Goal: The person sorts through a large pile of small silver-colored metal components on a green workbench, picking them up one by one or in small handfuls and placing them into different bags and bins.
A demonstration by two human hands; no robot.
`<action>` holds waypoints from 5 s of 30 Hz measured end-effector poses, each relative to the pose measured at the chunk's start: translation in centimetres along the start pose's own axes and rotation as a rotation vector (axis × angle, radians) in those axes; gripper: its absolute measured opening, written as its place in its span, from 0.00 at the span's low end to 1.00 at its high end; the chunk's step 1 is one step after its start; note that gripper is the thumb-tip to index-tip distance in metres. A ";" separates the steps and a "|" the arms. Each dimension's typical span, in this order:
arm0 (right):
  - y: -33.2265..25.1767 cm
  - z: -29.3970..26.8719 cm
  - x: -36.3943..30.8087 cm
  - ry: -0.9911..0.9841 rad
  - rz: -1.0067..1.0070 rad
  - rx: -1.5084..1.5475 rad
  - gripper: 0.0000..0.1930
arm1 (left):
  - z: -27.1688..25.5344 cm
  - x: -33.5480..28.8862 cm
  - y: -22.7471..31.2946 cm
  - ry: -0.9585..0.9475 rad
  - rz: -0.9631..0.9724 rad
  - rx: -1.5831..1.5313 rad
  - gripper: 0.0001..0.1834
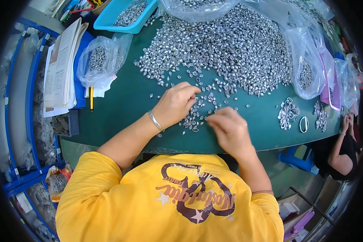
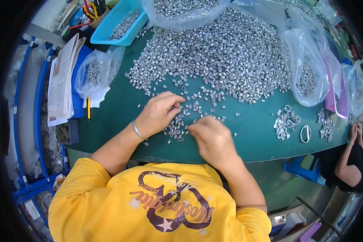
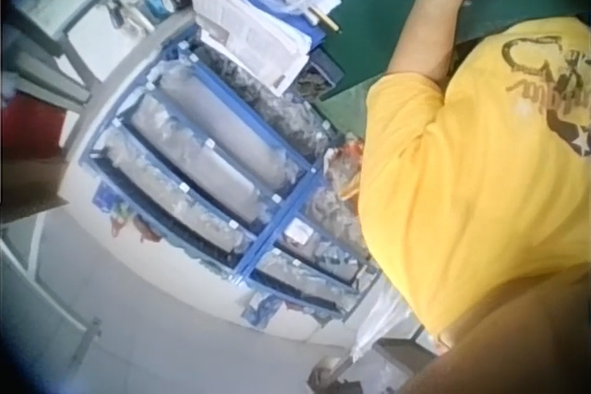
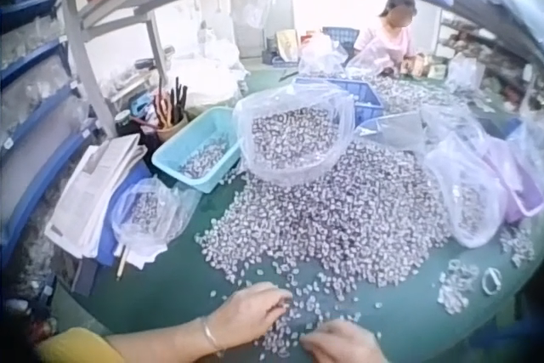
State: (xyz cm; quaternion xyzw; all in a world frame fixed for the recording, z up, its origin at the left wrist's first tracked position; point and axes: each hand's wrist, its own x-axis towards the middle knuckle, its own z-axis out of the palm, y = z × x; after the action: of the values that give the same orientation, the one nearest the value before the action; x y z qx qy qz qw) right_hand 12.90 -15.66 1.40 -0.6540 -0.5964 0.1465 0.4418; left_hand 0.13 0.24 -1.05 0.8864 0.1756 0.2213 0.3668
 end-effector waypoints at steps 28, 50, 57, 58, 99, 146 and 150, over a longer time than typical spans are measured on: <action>2.1 -0.9 1.9 0.185 0.655 1.017 0.03 | -4.5 -3.1 0.6 0.017 -0.817 -1.259 0.08; 4.3 5.6 12.5 0.019 -0.254 -0.273 0.03 | -4.6 -4.2 0.7 0.260 -0.881 -2.023 0.33; 2.4 4.2 10.7 -0.054 -0.135 -0.252 0.06 | -4.4 -3.8 0.6 0.243 -0.956 -2.023 0.30; 2.3 4.1 10.5 -0.041 -0.126 -0.220 0.06 | -4.1 -4.0 0.3 0.227 -0.949 -2.014 0.29; -0.8 1.0 -1.3 -0.037 -0.128 -0.255 0.09 | -7.3 -9.0 -0.1 -0.334 0.108 0.051 0.09; 2.5 2.8 5.8 -0.084 -0.077 -0.421 0.06 | -2.1 -1.1 0.6 0.106 0.035 0.153 0.12; 2.4 3.2 5.4 0.011 -0.052 -0.083 0.05 | -1.4 -1.6 1.3 0.198 0.160 0.033 0.12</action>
State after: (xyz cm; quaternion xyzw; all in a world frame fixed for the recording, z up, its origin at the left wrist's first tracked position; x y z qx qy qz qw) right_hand 13.47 -9.23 -0.45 -0.6568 -0.6162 0.1066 0.4213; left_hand -1.75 -0.53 0.39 0.8773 0.1434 0.3332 0.3143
